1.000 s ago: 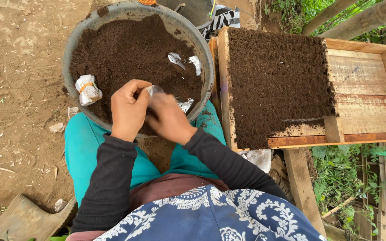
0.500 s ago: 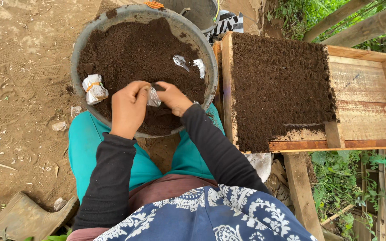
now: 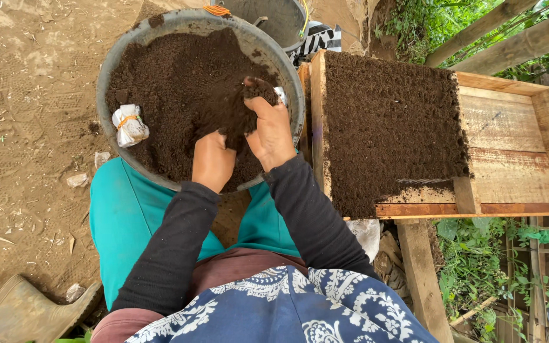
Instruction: The person scoops soil from a large metal basin and fills small white seed pouches by hand. They then place the filled pouches onto a wooden tray filled with soil. The process is repeated continuously throughout the video.
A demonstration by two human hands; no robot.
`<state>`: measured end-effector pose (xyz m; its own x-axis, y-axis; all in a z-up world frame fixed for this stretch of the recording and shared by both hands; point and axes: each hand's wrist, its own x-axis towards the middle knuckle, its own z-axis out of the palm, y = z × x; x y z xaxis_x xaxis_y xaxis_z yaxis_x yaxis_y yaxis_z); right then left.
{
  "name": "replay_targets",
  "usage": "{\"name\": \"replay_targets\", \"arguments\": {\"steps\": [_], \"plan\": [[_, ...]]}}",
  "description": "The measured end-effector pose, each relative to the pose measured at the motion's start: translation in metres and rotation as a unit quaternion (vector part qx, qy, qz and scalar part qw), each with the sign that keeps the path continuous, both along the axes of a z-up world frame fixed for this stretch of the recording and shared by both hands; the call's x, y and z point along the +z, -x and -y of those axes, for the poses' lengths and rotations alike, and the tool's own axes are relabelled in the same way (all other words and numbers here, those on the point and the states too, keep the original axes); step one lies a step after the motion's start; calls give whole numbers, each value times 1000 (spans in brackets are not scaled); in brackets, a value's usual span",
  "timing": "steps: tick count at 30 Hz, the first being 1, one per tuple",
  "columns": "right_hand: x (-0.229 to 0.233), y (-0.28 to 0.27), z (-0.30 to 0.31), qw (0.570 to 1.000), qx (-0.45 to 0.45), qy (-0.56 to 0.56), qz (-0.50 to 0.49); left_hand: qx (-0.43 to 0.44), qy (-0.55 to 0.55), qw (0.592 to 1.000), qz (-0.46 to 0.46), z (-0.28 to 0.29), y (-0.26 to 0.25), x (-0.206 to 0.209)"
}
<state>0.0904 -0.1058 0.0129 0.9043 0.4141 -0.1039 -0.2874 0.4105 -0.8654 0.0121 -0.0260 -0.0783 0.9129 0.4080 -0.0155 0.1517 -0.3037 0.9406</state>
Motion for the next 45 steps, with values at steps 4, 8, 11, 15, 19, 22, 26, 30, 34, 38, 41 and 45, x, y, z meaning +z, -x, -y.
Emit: {"name": "replay_targets", "arguments": {"steps": [4,8,11,15,19,22,26,30,34,38,41,45], "plan": [[-2,14,3,998,-69,3,-11,-4,26,999,-26,0,-2,1],[25,29,15,994,0,91,60,-7,51,998,-23,-1,-4,0],[55,51,26,965,24,192,177,-17,82,996,0,1,-1,15],[28,48,47,723,49,493,483,-19,118,993,24,-2,-11,-14],[33,47,54,614,164,578,512,-51,-24,998,5,-5,10,97],[43,47,47,694,171,518,470,-38,-134,990,-20,-11,10,89],[57,52,34,820,183,377,390,77,151,985,-11,-26,10,69],[23,9,20,895,189,241,325,206,594,777,34,-36,13,88],[-37,-53,3,867,72,381,313,149,628,759,90,-44,21,99],[-47,-21,-27,825,221,458,246,158,553,810,115,-45,21,104],[-84,-14,-28,880,253,368,159,190,506,833,117,-43,18,90],[-29,-8,-26,990,80,82,-83,226,554,800,56,-37,26,114]]}}
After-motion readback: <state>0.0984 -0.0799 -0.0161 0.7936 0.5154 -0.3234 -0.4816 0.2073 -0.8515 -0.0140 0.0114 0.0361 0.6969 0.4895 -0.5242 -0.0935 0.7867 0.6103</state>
